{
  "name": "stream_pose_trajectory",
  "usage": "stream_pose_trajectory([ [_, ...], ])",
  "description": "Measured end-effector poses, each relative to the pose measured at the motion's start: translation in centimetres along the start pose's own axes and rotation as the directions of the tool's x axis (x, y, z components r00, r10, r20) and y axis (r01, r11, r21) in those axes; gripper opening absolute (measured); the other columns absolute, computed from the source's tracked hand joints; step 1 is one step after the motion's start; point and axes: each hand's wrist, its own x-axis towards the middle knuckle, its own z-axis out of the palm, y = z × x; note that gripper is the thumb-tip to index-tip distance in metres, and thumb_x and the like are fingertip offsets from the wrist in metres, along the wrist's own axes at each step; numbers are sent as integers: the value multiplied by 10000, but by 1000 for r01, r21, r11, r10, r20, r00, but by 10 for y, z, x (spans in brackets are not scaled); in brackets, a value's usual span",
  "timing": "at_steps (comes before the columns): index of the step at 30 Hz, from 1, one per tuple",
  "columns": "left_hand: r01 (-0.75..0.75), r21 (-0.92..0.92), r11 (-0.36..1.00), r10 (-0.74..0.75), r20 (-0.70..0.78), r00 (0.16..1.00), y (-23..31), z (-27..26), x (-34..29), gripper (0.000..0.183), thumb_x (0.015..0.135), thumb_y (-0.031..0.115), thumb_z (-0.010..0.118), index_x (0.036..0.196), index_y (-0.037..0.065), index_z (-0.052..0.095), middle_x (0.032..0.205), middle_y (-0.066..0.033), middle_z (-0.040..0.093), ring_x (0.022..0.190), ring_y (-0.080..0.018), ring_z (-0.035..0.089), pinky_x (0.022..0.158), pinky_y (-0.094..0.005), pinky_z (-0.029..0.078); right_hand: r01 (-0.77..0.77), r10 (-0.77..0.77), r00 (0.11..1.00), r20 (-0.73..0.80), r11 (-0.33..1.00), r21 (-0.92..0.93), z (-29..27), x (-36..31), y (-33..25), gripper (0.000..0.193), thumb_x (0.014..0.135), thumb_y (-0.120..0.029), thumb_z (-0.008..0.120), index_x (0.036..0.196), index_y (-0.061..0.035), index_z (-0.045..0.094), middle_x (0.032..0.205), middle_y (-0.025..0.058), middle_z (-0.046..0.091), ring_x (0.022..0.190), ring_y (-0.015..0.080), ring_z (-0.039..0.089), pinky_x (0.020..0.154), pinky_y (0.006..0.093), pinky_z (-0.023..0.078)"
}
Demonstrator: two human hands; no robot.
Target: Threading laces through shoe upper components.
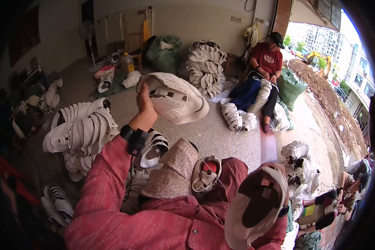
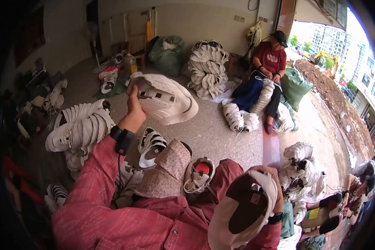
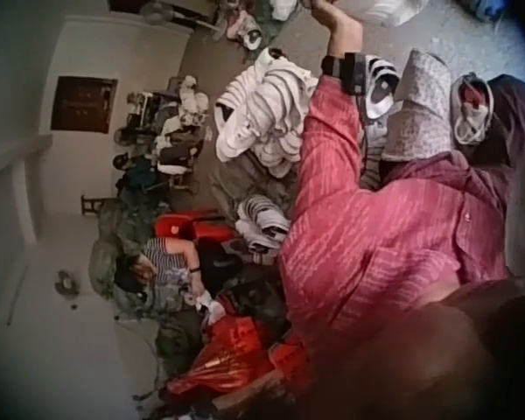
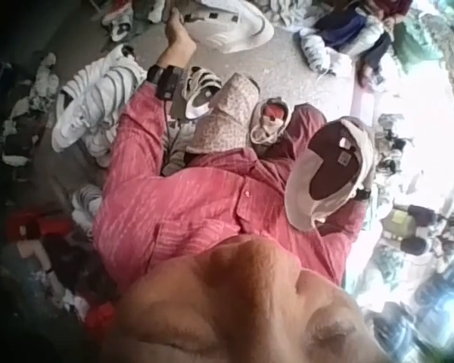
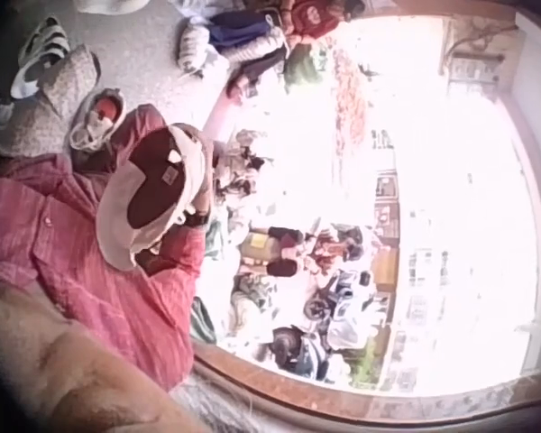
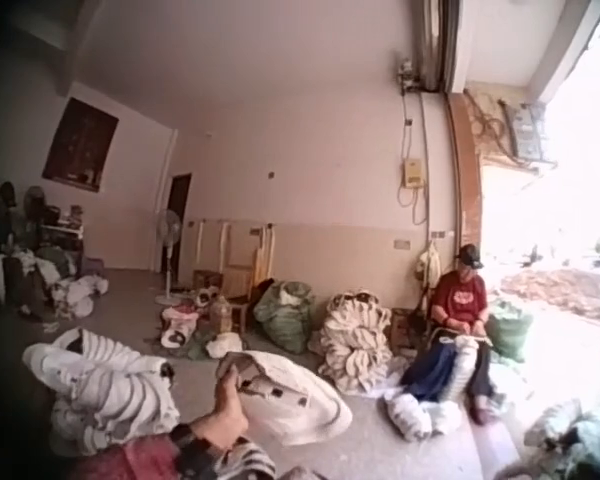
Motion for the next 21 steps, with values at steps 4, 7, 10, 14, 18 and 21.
stream_pose_trajectory([
  [4,403,-125,907,-391,109,914,13,-28,-8,547,905,476,503,1329,132,462,1311,-78,519,1174,-277,514,930,-450,446,168,-169,974,-151,986,-22,-9,22,7,282,833,-62,631,1088,58,613,933,61,668,809,110,610,737,239,491],
  [7,495,-278,823,-393,351,850,7,-35,-15,452,907,395,518,1275,133,519,1285,-58,547,1162,-283,532,955,-471,444,72,-206,941,-268,898,-434,-53,25,62,292,828,-15,515,1093,52,616,862,104,676,711,125,630,606,248,519],
  [10,690,-474,547,-283,671,685,4,-36,-14,424,906,345,528,1251,98,536,1260,-77,558,1132,-288,550,958,-436,464,-237,172,956,-236,929,-283,-29,38,35,301,822,-42,494,1080,32,630,788,108,670,562,144,621,443,257,487],
  [14,855,-357,376,-248,850,464,21,-2,-45,522,885,383,557,1277,42,507,1265,-149,525,1072,-280,554,917,-398,478,-228,156,955,-253,931,-285,-28,49,46,249,811,-175,562,921,28,654,655,85,633,385,140,538,339,262,401],
  [18,815,-139,562,-326,869,373,33,2,-45,566,942,367,513,1378,24,402,1202,-130,513,1001,-250,531,787,-379,504,-303,260,943,-206,928,-216,-32,65,56,244,849,-154,577,1002,20,651,642,21,610,394,83,491,349,227,362],
  [21,766,167,620,-404,905,130,39,21,-43,645,942,452,472,1355,-36,387,1266,-213,479,1069,-284,513,885,-415,465,-266,251,964,-90,899,-349,-26,79,66,312,850,-185,596,1098,0,640,698,20,614,410,81,478,348,234,368],
])
